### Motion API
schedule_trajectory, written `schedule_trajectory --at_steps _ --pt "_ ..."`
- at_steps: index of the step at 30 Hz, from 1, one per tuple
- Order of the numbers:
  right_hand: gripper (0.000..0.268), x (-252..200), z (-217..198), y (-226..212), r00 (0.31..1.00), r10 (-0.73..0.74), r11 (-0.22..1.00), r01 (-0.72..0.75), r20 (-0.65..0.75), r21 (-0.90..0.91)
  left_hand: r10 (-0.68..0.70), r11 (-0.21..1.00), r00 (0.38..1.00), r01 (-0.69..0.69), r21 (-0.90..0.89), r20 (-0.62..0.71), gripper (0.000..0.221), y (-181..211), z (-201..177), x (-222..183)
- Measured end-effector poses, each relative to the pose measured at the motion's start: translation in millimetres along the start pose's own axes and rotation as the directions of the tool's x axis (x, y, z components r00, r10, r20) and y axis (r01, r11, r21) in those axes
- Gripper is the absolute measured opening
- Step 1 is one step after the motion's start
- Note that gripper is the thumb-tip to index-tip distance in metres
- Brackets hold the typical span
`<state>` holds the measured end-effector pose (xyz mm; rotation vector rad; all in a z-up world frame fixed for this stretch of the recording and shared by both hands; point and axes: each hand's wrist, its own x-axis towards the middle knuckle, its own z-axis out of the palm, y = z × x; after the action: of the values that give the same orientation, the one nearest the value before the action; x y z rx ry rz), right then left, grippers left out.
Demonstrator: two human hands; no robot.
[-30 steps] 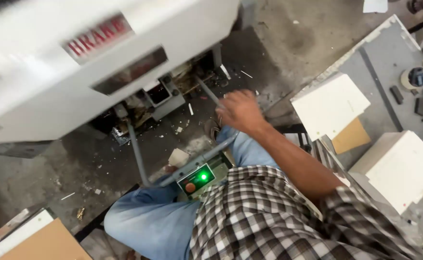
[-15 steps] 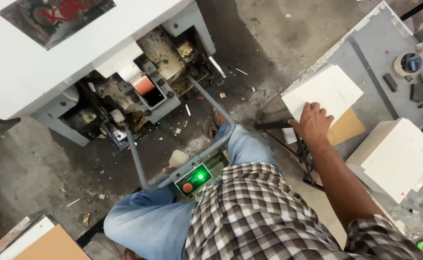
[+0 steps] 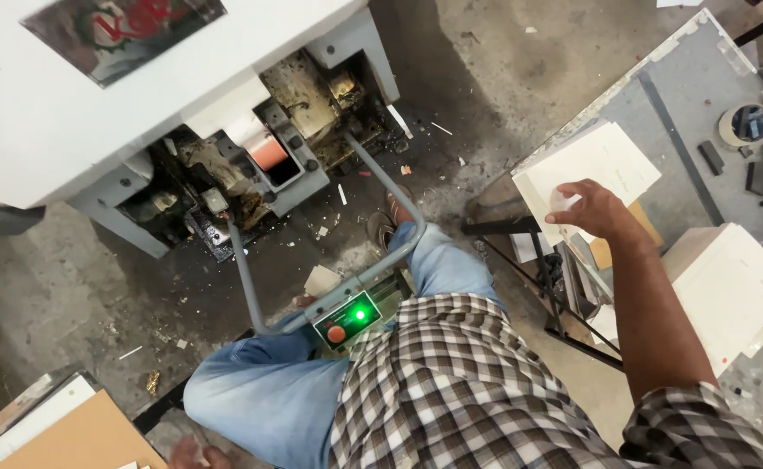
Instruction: The recorder operates an industrial manual press to punch or seal paper materials.
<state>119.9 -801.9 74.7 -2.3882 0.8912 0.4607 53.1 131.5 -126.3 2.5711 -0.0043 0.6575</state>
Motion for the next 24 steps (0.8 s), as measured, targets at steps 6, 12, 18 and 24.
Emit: schedule_trajectory --at_steps 6,12,18,24 --pt "0.078 -0.2 5.2 2.0 0.998 0.062 0.998 -0.062 0.023 -0.003 0.019 0.996 0.989 -0.006 -0.086 0.150 0.037 214.2 -18.5 181.3" --pt "0.049 -16.2 60.7 -11.1 0.917 -0.224 0.932 0.103 -0.331 -0.347 0.313 0.945 0.922 -0.276 -0.178 0.230 0.034 360.2 4.4 319.7" --pt "0.035 -25.7 64.9 -7.1 0.908 -0.145 0.959 0.031 -0.394 -0.281 0.463 0.861 0.872 -0.402 -0.311 0.156 0.028 421.0 106.5 367.0" --pt "0.031 -1.4 9.9 61.9 0.944 -0.045 0.983 -0.016 -0.327 -0.182 0.331 0.943 0.845 -0.318 -0.103 0.420 0.064 411.0 193.4 341.2"
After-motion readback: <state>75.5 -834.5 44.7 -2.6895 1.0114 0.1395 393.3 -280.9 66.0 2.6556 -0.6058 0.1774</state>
